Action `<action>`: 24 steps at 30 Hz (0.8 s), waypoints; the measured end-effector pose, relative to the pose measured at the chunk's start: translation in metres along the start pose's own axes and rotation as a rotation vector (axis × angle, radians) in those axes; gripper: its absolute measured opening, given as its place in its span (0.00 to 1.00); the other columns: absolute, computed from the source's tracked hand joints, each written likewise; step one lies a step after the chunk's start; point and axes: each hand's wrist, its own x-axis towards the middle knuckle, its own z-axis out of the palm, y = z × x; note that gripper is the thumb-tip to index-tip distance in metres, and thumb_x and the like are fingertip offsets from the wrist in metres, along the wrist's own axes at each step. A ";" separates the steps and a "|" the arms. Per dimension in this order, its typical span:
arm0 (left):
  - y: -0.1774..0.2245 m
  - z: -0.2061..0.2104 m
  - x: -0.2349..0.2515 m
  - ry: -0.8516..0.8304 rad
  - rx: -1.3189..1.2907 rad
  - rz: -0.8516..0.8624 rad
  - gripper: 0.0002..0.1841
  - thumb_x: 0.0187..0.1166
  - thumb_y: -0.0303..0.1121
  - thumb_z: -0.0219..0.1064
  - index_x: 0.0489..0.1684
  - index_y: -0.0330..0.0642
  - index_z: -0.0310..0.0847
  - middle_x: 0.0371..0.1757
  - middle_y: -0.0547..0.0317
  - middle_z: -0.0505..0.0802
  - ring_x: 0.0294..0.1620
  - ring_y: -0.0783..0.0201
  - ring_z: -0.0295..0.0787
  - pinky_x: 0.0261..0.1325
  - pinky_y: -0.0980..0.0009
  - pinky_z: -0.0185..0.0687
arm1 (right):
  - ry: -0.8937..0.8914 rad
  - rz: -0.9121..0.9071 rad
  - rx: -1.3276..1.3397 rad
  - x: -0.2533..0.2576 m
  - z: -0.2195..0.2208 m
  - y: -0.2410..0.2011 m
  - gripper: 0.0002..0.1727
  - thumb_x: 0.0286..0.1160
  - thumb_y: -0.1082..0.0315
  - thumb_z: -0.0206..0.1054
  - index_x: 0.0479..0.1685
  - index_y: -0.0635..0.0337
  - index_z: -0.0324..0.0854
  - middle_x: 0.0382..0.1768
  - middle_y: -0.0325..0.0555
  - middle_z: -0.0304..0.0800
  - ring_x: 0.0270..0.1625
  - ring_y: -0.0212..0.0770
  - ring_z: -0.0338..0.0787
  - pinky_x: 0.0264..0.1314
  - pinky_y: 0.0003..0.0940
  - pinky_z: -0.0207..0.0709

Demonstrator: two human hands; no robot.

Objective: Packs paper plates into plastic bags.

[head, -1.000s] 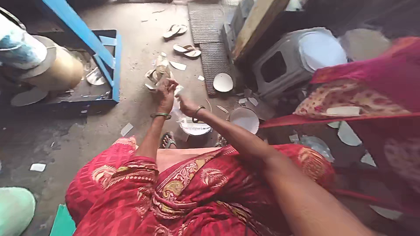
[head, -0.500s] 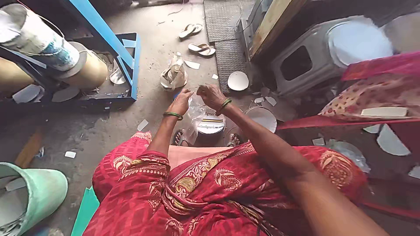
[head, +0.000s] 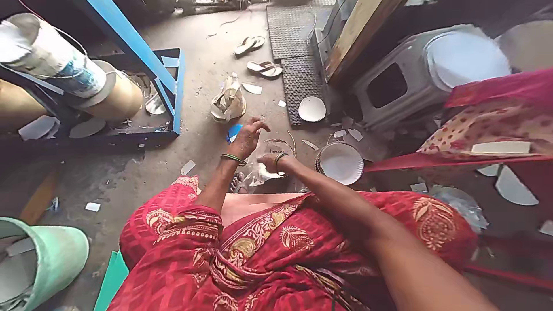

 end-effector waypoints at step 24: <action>-0.026 -0.044 -0.055 -0.164 -0.308 -0.828 0.31 0.84 0.16 0.47 0.90 0.42 0.59 0.92 0.47 0.63 0.74 0.52 0.77 0.64 0.52 0.78 | 0.033 0.054 0.340 0.088 0.039 -0.008 0.43 0.79 0.75 0.65 0.95 0.56 0.50 0.78 0.74 0.72 0.78 0.75 0.74 0.75 0.76 0.65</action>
